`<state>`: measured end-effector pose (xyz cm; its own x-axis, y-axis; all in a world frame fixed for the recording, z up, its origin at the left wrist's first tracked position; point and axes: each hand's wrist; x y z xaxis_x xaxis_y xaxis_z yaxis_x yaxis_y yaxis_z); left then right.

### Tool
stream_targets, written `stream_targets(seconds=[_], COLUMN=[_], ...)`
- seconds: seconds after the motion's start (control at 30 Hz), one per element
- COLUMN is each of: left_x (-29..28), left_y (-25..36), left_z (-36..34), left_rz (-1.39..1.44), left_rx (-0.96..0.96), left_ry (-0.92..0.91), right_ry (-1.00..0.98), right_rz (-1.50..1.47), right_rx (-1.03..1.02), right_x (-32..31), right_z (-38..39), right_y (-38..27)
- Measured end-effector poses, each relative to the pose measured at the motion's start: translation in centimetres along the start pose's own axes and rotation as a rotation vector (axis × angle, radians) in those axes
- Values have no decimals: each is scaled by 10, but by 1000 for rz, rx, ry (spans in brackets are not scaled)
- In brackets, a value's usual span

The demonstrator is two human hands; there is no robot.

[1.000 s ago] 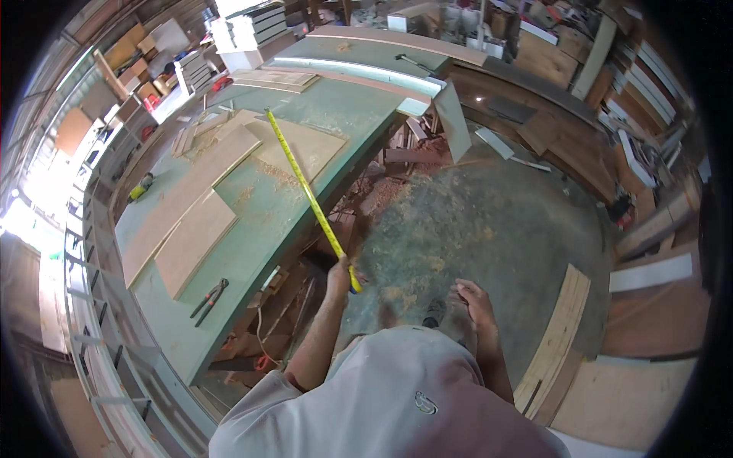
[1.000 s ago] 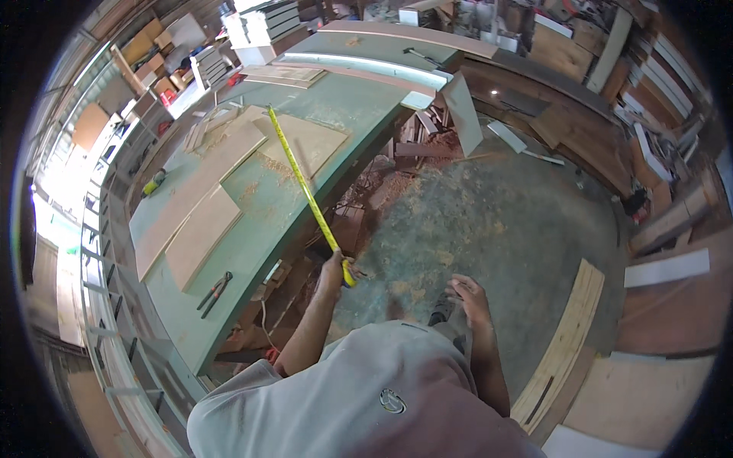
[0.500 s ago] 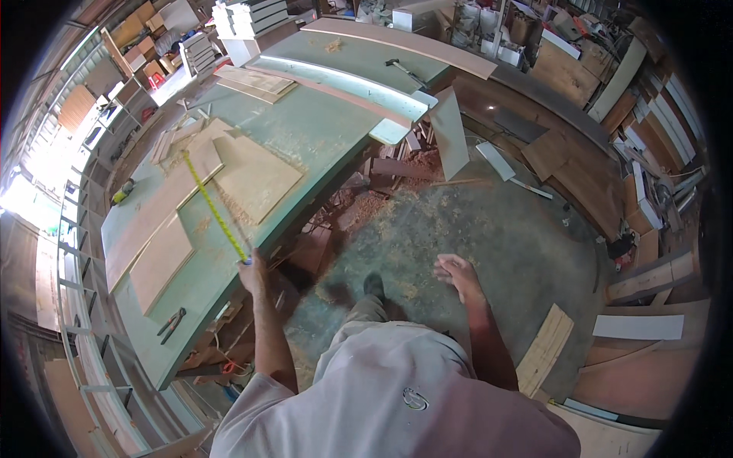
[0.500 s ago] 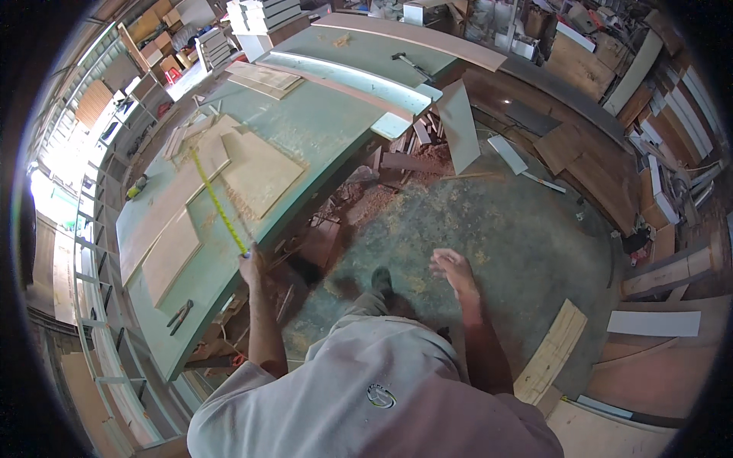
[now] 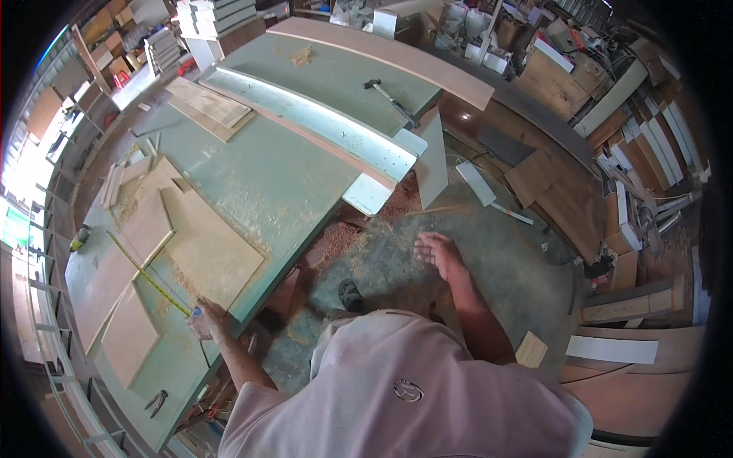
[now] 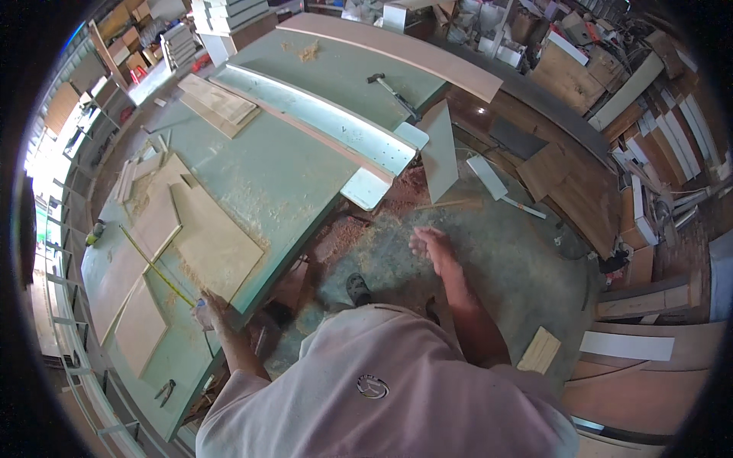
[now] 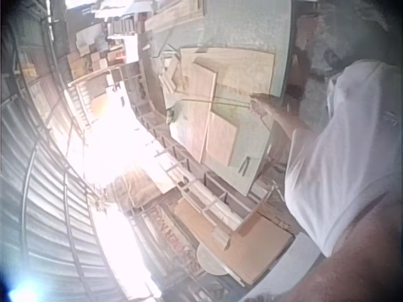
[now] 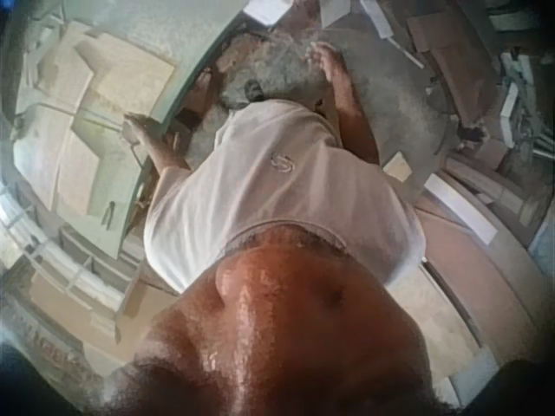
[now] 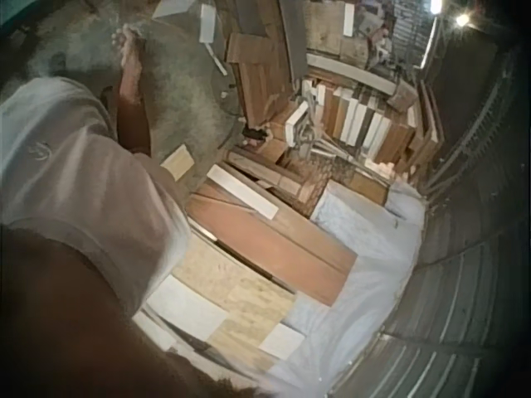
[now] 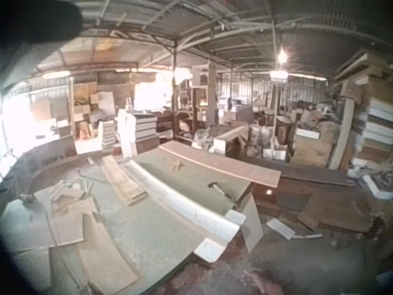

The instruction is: The person measures, marks, and fits wooden boards together using a measuring tape, pencil, and hammer on a workbench and within a wooden frame structure.

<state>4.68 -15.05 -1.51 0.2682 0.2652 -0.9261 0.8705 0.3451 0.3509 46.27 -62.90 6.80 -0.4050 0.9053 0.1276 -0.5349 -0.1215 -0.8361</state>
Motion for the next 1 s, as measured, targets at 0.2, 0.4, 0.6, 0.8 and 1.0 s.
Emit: stream_targets(seconds=[0.2,0.4,0.6,0.8,1.0], left_x=[5,-7,-4,93,75], left_y=[33,67,202,275,329], left_z=[12,76,244,373,414], left_rz=[-196,-126,645,738,861], left_rx=[-53,168,378,153,-481], left_ry=[55,428,-396,-1122,-1129], right_ry=[124,172,56,-90,-136], right_rz=[-134,-217,-151,-162,-160], right_rx=[59,75,108,332,340], right_x=[0,2,-12,-40,-40], right_z=[-111,-212,-292,-383,-364], right_y=[-35,-78,-116,-110,-138])
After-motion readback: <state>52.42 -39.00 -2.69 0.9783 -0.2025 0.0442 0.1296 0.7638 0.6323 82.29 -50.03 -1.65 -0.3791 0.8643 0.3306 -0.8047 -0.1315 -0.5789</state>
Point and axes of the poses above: each hand's wrist, its own z-axis away from the middle knuckle, its own x-axis out of the palm, y = z × x, and after that the axes turned 1 degree about -y, right-handed
